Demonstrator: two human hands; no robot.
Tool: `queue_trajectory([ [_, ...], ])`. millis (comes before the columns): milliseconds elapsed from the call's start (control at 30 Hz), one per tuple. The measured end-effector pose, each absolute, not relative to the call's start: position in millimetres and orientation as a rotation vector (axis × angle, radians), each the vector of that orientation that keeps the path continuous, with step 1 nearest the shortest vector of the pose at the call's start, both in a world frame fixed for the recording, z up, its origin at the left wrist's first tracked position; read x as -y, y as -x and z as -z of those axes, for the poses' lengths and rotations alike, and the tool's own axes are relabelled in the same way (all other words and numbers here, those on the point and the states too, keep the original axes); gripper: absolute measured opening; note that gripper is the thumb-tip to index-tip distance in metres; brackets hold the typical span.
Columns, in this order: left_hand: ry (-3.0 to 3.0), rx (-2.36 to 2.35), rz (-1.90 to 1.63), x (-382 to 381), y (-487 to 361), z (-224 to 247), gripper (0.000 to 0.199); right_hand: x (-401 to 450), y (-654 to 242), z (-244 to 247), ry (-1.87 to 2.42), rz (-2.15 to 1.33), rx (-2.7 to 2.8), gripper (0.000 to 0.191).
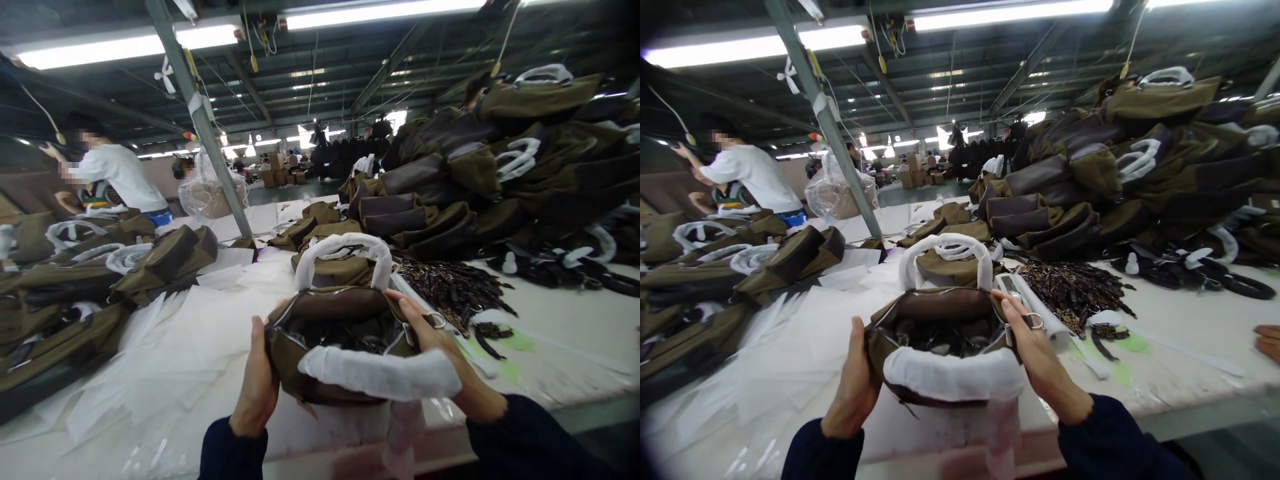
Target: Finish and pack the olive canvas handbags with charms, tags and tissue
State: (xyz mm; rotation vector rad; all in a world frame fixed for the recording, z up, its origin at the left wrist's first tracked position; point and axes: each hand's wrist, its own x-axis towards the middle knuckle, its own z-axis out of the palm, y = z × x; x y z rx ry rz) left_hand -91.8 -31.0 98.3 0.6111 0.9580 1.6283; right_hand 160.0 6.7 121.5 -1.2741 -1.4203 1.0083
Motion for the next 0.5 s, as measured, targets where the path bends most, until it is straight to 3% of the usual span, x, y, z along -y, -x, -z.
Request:
queue_trajectory([
  [100,-0.658,-0.951,-1.611,15,92,-92,0.066,-30,-165,-123,1.19,-1.03,1.383,0.051],
  [367,-0.632,-0.896,-1.647,10,113,-33,0.072,-30,-194,-71,1.159,-1.139,1.395,0.059],
  [500,-0.623,-0.979,-1.634,11,115,-18,0.066,-19,-203,-64,1.08,-1.171,1.4,0.059],
])
